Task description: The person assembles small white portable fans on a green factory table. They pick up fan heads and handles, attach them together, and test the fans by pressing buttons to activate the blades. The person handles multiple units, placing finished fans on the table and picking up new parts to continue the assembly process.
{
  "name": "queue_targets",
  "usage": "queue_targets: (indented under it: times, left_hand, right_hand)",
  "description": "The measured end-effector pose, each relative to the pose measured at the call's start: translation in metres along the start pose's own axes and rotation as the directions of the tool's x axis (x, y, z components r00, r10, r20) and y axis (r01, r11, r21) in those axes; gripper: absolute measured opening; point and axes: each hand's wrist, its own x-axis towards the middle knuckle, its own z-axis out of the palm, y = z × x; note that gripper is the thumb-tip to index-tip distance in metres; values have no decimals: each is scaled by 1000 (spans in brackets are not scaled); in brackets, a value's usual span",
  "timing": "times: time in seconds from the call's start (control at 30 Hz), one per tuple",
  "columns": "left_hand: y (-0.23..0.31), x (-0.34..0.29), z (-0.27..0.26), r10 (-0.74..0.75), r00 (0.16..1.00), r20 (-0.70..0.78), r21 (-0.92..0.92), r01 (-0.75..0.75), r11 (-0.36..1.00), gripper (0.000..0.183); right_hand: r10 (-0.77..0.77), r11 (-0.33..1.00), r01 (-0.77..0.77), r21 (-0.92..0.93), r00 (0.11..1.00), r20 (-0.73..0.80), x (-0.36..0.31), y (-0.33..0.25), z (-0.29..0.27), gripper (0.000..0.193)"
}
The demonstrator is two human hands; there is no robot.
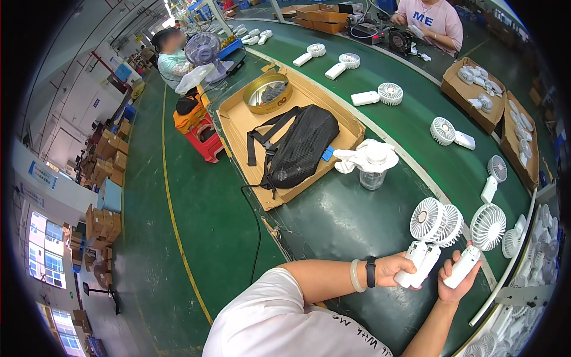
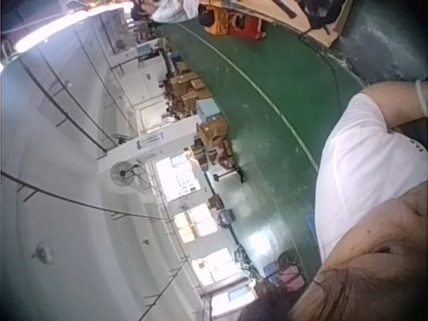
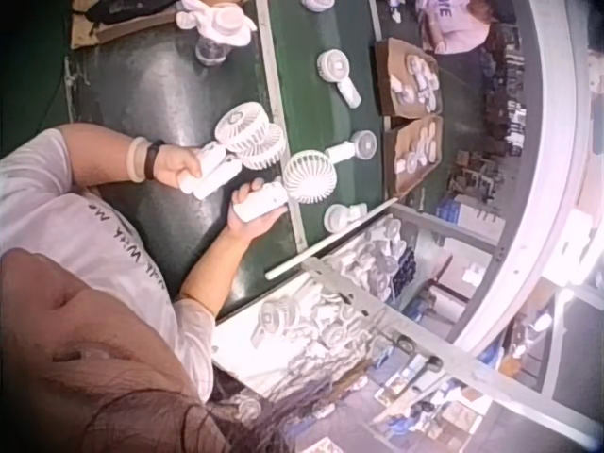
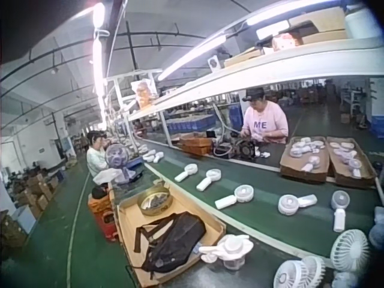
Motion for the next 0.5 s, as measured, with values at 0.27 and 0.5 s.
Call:
queue_targets:
  times: [0.27, 0.5]
  left_hand:
    - [-1, 1, -1, 7, 1000, 14, -1, -7, 1000, 55]
    - [-1, 2, -2, 4, 1000, 24, -9, -3, 1000, 56]
  right_hand:
    - [31, 1000, -32, -1, 998, -58, 1, 2, 7, 58]
    - [15, 1000, -14, 28, 999, -46, -1, 0, 3, 57]
